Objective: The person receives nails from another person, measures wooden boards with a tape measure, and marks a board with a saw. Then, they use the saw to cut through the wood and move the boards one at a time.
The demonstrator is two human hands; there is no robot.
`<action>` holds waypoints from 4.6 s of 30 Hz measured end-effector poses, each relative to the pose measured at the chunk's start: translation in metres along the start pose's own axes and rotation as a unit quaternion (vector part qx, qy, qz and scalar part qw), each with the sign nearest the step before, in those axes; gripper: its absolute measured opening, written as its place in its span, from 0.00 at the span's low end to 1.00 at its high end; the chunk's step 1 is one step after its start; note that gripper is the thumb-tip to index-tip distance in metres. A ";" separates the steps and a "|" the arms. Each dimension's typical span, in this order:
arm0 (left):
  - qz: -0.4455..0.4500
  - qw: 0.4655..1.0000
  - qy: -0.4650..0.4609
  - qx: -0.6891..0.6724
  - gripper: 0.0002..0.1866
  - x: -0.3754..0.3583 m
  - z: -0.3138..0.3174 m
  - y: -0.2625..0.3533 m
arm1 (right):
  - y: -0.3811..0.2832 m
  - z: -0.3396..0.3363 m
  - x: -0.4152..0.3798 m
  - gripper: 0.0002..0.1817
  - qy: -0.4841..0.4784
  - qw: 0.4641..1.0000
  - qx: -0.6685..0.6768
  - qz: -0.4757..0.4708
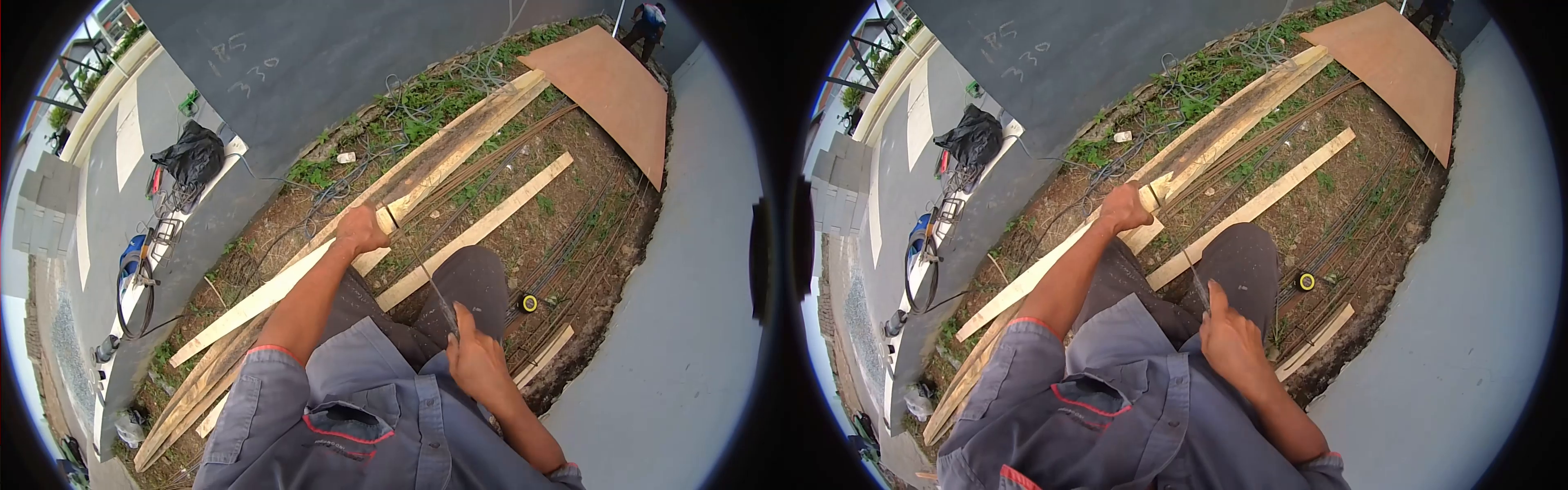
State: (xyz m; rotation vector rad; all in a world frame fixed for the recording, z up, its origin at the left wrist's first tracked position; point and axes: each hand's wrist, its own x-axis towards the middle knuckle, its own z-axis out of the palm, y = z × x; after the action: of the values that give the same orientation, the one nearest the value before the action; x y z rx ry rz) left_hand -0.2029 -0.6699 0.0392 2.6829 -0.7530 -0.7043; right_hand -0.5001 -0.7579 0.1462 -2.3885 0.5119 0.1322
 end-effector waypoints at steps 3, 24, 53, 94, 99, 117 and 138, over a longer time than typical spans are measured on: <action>0.010 1.000 -0.005 0.016 0.34 0.003 0.015 0.000 | 0.003 0.015 0.023 0.24 -0.002 1.000 -0.004 0.009; 0.016 1.000 0.011 0.011 0.35 -0.003 0.010 -0.001 | 0.007 -0.001 -0.001 0.27 -0.041 0.998 -0.001 0.047; 0.142 0.985 0.050 -0.087 0.37 0.059 -0.009 -0.075 | 0.248 0.046 -0.096 0.39 0.153 0.889 -0.238 0.359; -0.221 0.834 0.344 -0.370 0.27 -0.119 0.083 -0.341 | 0.079 0.024 0.244 0.27 -0.221 0.972 0.033 -0.072; -0.385 0.800 0.399 -0.228 0.16 -0.284 0.165 -0.313 | 0.086 0.086 0.343 0.32 -0.195 0.938 -0.149 -0.245; -0.250 0.934 0.213 0.141 0.58 -0.197 0.176 -0.299 | 0.078 0.164 0.314 0.30 -0.306 0.880 -0.187 -0.310; -0.242 0.954 0.138 0.107 0.39 -0.281 0.177 -0.324 | 0.111 0.158 0.290 0.43 -0.196 0.886 -0.199 -0.371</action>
State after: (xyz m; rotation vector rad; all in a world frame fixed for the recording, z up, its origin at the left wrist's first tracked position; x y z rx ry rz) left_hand -0.3701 -0.2692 -0.1246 3.1106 -0.0979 -0.3406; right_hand -0.2712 -0.8270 -0.1076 -2.6716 -0.6893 0.3893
